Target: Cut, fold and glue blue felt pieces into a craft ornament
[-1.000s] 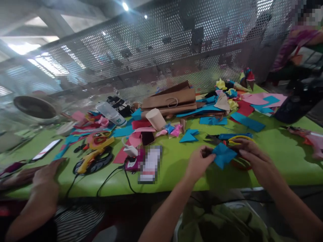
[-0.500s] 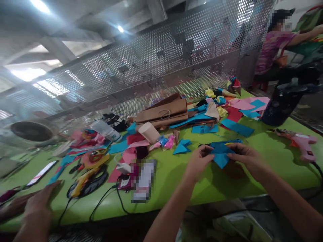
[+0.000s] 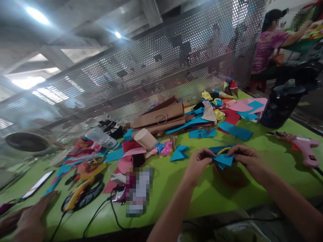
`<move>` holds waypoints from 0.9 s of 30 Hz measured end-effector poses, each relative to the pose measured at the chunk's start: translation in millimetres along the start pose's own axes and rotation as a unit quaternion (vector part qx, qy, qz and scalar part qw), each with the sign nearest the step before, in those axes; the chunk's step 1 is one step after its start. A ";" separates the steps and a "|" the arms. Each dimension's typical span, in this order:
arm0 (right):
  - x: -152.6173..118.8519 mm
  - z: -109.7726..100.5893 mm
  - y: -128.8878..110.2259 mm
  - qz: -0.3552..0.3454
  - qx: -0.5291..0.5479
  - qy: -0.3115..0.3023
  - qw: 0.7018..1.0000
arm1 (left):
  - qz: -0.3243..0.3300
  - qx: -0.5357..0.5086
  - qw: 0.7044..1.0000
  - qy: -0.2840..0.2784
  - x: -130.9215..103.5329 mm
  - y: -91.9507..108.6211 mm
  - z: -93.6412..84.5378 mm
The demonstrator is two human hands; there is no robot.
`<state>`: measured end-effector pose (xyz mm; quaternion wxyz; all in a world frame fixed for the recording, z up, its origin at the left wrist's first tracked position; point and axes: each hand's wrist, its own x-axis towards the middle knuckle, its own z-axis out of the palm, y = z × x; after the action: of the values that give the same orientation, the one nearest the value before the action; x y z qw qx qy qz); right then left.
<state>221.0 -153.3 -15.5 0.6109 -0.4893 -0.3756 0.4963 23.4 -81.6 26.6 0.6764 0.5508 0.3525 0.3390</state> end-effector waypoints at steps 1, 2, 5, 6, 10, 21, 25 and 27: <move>0.4 -0.2 -1.2 0.000 -0.005 0.000 1.000 | -0.002 0.003 1.000 -0.001 0.6 0.2 0.2; 0.7 -0.3 -2.6 -0.001 -0.010 -0.001 1.000 | -0.004 0.006 1.000 -0.001 1.3 0.4 0.1; 1.2 -1.1 -6.9 -0.009 -0.046 -0.002 0.999 | -0.015 0.025 1.000 -0.004 3.4 0.2 -1.7; 1.1 -1.4 -8.3 -0.016 -0.061 -0.003 0.998 | -0.016 0.033 0.999 -0.011 4.2 0.4 -2.8; -0.1 -1.6 -13.2 -0.046 -0.106 -0.006 0.993 | -0.003 0.068 0.997 -0.043 7.0 3.7 -5.1; -2.8 -0.5 -19.7 -0.047 -0.116 -0.023 0.992 | 0.023 0.155 0.983 -0.095 18.7 -2.7 1.3; -0.5 -2.5 -16.5 -0.008 -0.042 0.014 0.999 | 0.044 0.181 0.982 -0.034 19.9 -5.8 4.6; 2.7 -2.0 -15.7 0.003 -0.040 0.007 0.999 | 0.052 0.203 0.978 -0.018 19.9 -5.4 7.9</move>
<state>227.2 -151.6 -0.8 0.5918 -0.5184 -0.3890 0.4792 40.9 -69.6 20.4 0.5384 0.6999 0.3726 0.2853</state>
